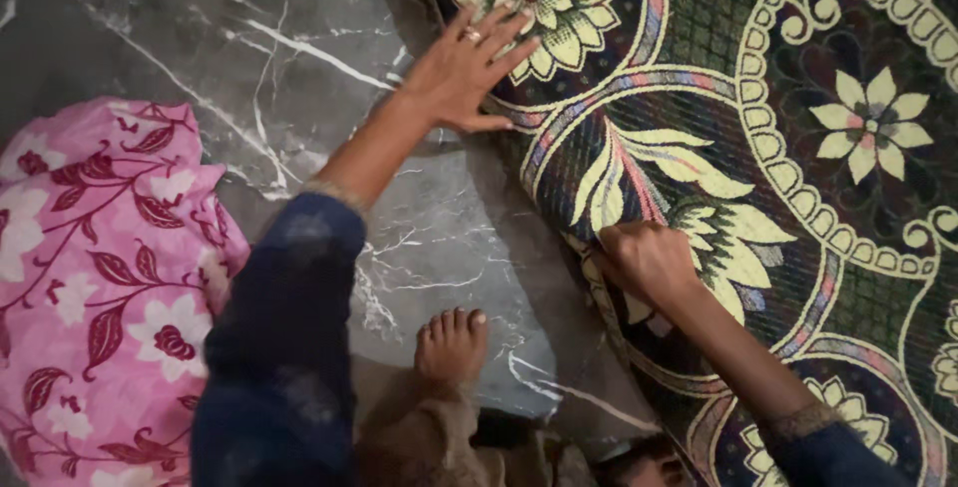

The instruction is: The person, assisted by another individual, aligns and presses a fabric strip along the edge of a mattress by hand.

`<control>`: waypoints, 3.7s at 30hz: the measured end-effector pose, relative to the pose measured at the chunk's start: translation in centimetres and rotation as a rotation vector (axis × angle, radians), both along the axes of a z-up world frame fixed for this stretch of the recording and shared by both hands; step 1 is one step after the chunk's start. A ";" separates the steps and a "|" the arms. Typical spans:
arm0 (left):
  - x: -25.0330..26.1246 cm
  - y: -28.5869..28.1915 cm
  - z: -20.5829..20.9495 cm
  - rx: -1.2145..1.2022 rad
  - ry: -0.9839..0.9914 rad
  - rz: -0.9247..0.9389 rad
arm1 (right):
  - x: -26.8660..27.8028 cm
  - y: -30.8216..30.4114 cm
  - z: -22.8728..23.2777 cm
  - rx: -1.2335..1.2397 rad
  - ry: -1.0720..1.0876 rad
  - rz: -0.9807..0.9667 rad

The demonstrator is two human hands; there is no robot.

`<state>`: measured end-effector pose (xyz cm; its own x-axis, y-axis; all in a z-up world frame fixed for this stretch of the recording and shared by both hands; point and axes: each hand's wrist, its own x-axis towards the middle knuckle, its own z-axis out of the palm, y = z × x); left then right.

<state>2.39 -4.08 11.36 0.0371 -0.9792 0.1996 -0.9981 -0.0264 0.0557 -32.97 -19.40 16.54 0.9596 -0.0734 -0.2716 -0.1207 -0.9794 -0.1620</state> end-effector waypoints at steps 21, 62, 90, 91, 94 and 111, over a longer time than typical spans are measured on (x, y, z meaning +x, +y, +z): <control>-0.5 -3.1 1.3 0.127 0.292 0.193 | 0.4 -0.1 -2.3 -0.122 0.049 -0.016; -4.7 -4.7 0.4 -0.327 0.210 0.314 | -2.6 0.0 -4.5 0.190 -0.483 0.020; 28.5 -8.0 -19.8 -1.192 1.294 0.871 | 29.0 -5.6 -3.3 -0.015 -0.426 0.050; 29.9 -8.2 -21.1 -1.155 1.337 0.947 | 29.5 -5.2 -3.7 -0.015 -0.447 0.025; 32.3 -9.0 -24.2 -1.103 1.469 1.113 | 29.7 -5.3 -4.1 0.019 -0.476 -0.011; 34.9 -6.8 -23.4 -0.912 1.652 0.864 | 30.3 -5.9 -3.9 0.117 -0.537 -0.034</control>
